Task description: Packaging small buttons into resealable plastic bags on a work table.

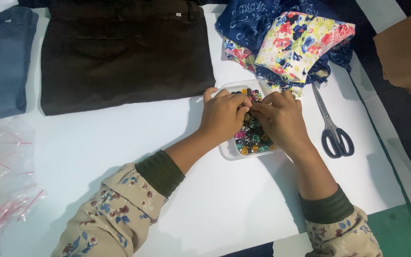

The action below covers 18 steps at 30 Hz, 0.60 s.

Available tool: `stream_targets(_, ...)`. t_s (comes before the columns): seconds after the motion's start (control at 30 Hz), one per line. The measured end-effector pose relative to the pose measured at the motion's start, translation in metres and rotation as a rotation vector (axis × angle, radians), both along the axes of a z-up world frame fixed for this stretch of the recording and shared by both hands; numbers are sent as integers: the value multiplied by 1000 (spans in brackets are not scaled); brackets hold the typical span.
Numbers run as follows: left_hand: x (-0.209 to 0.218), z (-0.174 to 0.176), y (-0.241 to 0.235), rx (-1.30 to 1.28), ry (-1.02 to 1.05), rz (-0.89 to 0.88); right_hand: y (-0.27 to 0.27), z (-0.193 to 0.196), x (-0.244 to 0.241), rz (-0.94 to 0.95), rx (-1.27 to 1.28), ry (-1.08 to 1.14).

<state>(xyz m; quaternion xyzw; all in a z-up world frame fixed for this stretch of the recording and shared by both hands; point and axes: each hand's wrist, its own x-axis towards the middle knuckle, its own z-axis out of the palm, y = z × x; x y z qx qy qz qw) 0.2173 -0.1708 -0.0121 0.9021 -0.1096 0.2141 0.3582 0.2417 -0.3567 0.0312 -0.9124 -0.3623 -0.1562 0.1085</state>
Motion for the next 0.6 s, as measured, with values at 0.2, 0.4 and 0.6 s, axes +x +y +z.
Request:
stream_targets(0.2, 2, -4, 1, -16, -24, 13, -1, -8, 4, 25, 119, 17)
stream_targets(0.4, 2, -4, 0, -2, -115, 46, 2, 1, -3, 21, 203, 92)
stream_targets(0.6, 3, -13, -1, -29, -144, 65, 4, -4, -3, 60, 176, 84)
